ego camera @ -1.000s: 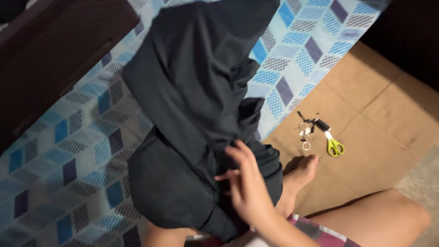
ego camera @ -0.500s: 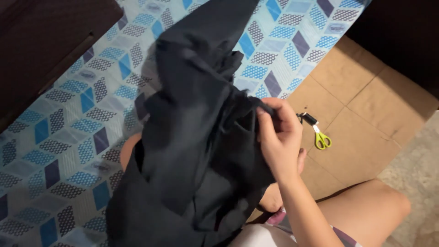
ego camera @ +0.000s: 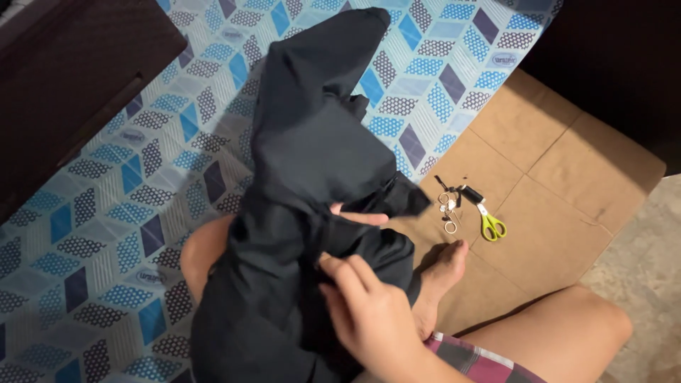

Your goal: The recorder folds items of clothing and then threads a needle to perform a sewing task.

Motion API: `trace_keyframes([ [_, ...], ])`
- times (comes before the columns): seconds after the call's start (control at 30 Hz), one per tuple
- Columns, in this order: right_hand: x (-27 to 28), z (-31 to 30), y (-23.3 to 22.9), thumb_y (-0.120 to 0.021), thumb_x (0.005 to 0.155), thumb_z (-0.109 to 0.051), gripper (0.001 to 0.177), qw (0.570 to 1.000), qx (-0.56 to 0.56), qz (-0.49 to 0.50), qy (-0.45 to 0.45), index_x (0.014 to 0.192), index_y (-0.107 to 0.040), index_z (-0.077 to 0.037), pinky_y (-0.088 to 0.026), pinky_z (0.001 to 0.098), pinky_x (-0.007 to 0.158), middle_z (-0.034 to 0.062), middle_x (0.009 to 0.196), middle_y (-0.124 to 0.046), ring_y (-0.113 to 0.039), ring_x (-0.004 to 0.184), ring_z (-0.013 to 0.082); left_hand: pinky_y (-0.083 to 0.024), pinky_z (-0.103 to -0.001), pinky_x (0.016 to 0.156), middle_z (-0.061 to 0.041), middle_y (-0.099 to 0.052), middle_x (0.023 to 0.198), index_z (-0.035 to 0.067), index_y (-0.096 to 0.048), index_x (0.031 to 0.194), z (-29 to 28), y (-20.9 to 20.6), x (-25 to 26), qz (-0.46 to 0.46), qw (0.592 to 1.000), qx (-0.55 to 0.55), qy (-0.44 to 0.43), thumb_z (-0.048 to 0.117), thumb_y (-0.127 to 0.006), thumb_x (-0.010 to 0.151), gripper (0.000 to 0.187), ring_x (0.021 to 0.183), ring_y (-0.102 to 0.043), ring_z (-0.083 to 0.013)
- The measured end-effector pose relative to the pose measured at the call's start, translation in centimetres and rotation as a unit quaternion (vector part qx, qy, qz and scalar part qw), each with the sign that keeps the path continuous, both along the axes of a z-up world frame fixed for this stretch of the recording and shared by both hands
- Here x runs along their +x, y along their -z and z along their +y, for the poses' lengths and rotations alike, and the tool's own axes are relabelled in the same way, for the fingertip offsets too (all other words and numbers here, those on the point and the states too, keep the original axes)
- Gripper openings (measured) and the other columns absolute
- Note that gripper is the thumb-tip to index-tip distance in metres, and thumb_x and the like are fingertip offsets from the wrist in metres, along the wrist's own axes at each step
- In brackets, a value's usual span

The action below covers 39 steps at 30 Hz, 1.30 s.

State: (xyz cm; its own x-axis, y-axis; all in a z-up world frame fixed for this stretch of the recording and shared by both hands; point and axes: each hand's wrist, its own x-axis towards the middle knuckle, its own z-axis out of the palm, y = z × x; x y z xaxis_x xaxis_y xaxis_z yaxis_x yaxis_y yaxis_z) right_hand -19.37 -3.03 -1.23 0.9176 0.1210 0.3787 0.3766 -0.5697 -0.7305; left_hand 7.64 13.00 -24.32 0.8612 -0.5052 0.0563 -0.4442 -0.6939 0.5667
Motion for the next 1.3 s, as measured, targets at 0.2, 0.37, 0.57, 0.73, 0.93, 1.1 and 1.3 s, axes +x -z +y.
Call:
trace_keyframes([
  [0.2, 0.7, -1.0, 1.5, -0.074, 0.086, -0.01, 0.032, 0.998, -0.013, 0.059, 0.033, 0.116, -0.063, -0.009, -0.054, 0.0401, 0.059, 0.0092, 0.098, -0.067, -0.071, 0.072, 0.0332, -0.054, -0.033, 0.081, -0.013, -0.074, 0.105, 0.002, -0.07, 0.107, 1.9, 0.1, -0.8, 0.002, 1.0, 0.03, -0.006, 0.034, -0.074, 0.086, 0.038, 0.093, -0.07, -0.025],
  [0.37, 0.7, -2.1, 2.8, -0.075, 0.091, -0.012, 0.028, 0.993, 0.037, 0.104, 0.033, 0.118, -0.066, -0.01, -0.053, 0.0334, 0.059, 0.0032, 0.094, -0.074, -0.071, 0.061, 0.018, -0.054, -0.033, 0.081, -0.013, -0.074, 0.105, 0.003, -0.07, 0.106, 3.1, 0.0, -1.8, -0.001, 0.999, 0.05, -0.006, 0.036, -0.074, 0.086, 0.04, 0.093, -0.07, -0.0249],
  [0.57, 4.5, -3.5, -0.6, -0.064, 0.089, 0.003, 0.037, 0.964, 0.213, 0.013, 0.157, 0.125, -0.06, -0.006, -0.047, 0.0185, 0.054, 0.0076, 0.134, -0.058, -0.061, 0.064, 0.0032, -0.054, -0.032, 0.081, -0.013, -0.074, 0.104, 0.003, -0.071, 0.105, 3.1, 0.2, -2.4, -0.009, 0.998, 0.065, 0.002, 0.038, -0.075, 0.085, 0.041, 0.094, -0.07, -0.0247],
  [0.73, 9.4, -6.6, -0.3, -0.065, 0.089, 0.01, 0.039, 0.97, 0.166, -0.119, 0.132, 0.125, -0.063, -0.003, -0.047, 0.0168, 0.068, 0.0051, 0.131, -0.055, -0.058, 0.082, 0.0037, -0.054, -0.032, 0.081, -0.013, -0.074, 0.104, 0.003, -0.071, 0.104, -1.1, -9.4, -0.7, -0.045, 0.997, 0.059, 0.031, 0.04, -0.076, 0.085, 0.042, 0.094, -0.07, -0.0245],
  [0.93, 15.4, -7.9, -4.4, -0.064, 0.095, 0.009, 0.028, 0.942, 0.249, -0.176, 0.141, 0.12, -0.065, -0.004, -0.041, 0.0165, 0.066, -0.0009, 0.115, -0.057, -0.051, 0.078, 0.0009, -0.054, -0.032, 0.082, -0.013, -0.074, 0.103, 0.003, -0.072, 0.103, -2.3, -20.2, -2.1, -0.102, 0.99, 0.071, 0.063, 0.042, -0.076, 0.084, 0.043, 0.094, -0.07, -0.0243],
  [1.1, 21.1, -9.1, 0.5, -0.065, 0.098, 0.006, 0.021, 0.916, 0.317, -0.186, 0.162, 0.116, -0.066, -0.004, -0.037, 0.0174, 0.064, -0.0048, 0.105, -0.058, -0.045, 0.073, -0.0001, -0.054, -0.032, 0.082, -0.013, -0.074, 0.103, 0.003, -0.072, 0.102, 0.1, -21.5, -5.1, -0.104, 0.988, 0.094, 0.07, 0.043, -0.077, 0.084, 0.044, 0.094, -0.07, -0.0241],
  [1.3, 22.6, -9.1, 3.6, -0.065, 0.096, 0.001, 0.015, 0.897, 0.369, -0.129, 0.207, 0.11, -0.068, -0.005, -0.031, 0.0173, 0.057, -0.0078, 0.086, -0.054, -0.04, 0.066, -0.0005, -0.054, -0.031, 0.082, -0.013, -0.074, 0.102, 0.003, -0.073, 0.101, 5.7, -18.5, -14.0, -0.105, 0.985, 0.118, 0.066, 0.045, -0.077, 0.083, 0.046, 0.094, -0.07, -0.0239],
])
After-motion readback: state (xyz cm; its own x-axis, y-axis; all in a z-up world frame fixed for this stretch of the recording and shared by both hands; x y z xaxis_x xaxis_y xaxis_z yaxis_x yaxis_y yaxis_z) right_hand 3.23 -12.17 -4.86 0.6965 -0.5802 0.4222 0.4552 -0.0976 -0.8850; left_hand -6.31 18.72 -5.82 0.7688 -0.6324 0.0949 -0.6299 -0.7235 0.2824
